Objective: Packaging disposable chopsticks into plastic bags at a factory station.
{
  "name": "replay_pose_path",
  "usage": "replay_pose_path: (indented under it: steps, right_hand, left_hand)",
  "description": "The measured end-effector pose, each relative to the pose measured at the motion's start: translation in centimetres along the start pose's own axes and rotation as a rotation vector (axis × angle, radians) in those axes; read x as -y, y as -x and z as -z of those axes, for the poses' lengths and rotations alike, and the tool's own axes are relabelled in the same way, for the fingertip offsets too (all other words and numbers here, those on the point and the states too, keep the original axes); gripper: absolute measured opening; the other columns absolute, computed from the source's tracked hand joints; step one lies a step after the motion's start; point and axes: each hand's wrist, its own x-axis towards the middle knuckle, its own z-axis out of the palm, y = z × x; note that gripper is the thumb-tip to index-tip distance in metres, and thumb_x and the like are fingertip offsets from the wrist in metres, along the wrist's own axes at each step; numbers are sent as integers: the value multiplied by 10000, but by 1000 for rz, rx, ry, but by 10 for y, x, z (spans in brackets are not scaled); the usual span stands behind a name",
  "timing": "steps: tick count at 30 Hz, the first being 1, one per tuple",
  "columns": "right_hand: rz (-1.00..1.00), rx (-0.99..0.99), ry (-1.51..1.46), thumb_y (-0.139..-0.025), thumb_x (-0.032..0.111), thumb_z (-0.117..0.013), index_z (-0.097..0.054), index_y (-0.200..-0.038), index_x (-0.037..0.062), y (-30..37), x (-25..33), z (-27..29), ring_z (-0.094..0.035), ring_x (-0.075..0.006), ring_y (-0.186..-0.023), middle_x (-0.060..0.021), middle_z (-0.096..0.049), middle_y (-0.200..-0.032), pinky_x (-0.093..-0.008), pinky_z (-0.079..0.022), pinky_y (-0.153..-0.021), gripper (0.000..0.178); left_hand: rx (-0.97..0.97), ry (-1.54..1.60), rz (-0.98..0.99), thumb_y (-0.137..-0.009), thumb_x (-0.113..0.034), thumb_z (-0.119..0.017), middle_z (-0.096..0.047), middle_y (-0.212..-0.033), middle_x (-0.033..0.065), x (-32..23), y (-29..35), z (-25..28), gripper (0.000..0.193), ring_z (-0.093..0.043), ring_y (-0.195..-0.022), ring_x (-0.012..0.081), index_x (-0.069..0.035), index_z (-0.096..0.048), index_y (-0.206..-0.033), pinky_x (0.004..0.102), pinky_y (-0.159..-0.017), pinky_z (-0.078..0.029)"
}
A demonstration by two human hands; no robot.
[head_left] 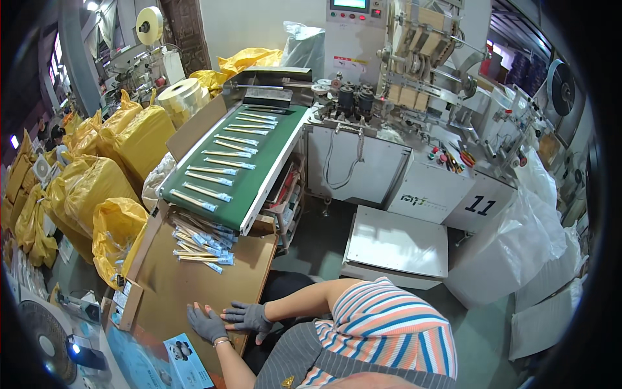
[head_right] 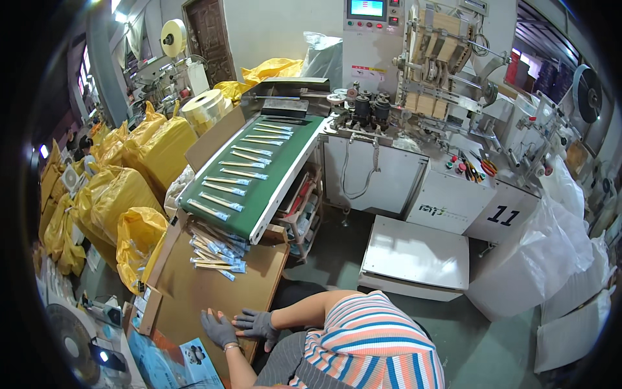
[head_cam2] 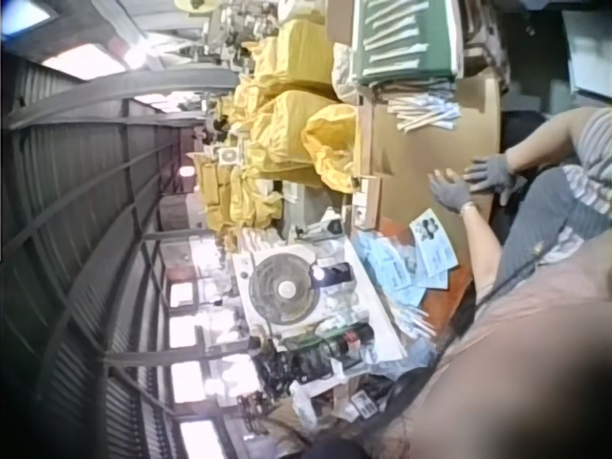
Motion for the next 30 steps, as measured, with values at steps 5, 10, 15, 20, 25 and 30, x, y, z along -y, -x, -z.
replay_pose_path:
  steps: [5, 10, 15, 20, 25, 30]
  right_hand:
    - [-29, 31, -172, -732, 595, -629, -378, -1403, 110, 7, 4, 32, -250, -420, -1367, -253, -290, -1465, -540, -195, -1098, 865]
    - [-449, -565, -163, -813, 188, -648, -663, -872, 78, 152, -19, 237, -628, -300, -825, -119, -652, -868, -388, -499, -717, 126]
    - [-1017, -959, 911, -829, 194, -653, -670, -896, 97, 418, 25, 539, -634, -282, -777, -88, -663, -861, -344, -504, -712, 119]
    - [-1252, -923, 1518, -791, 246, -650, -624, -811, 109, 615, 84, 725, -591, -284, -846, -71, -592, -828, -400, -468, -735, 141]
    - [-1332, -458, 1606, -738, 244, -660, -591, -836, 94, 683, 92, 788, -565, -266, -862, -76, -586, -842, -394, -429, -794, 192]
    - [-1303, -266, 1490, -709, 206, -649, -566, -786, 109, 691, 76, 807, -575, -251, -856, -57, -583, -825, -372, -418, -814, 148]
  left_hand:
    - [-1, 49, -16, -880, -223, -548, -486, -1316, 230, -1, 4, 4, 367, -439, -1240, 369, 20, -579, -1153, 444, -1036, -346]
    - [-257, -63, -305, -869, -258, -604, -618, -1072, 209, -3, -6, -1, 302, -593, -966, 366, -43, -645, -1078, 416, -836, -487]
    - [-229, -278, -615, -880, -404, -554, -616, -1098, 193, 38, -21, 10, 403, -598, -965, 359, -86, -642, -1112, 419, -834, -493]
    - [996, -239, 79, -909, -399, -457, -564, -1231, 206, -46, -64, 35, 438, -539, -1111, 366, -43, -609, -1114, 463, -925, -436]
    - [906, 59, -142, -827, -206, -578, -639, -757, 218, -206, -105, 43, 232, -636, -725, 361, 6, -668, -798, 415, -664, -484]
    - [940, 145, -45, -809, -223, -600, -649, -770, 209, -249, -109, 23, 225, -635, -751, 369, -12, -672, -834, 410, -696, -492]
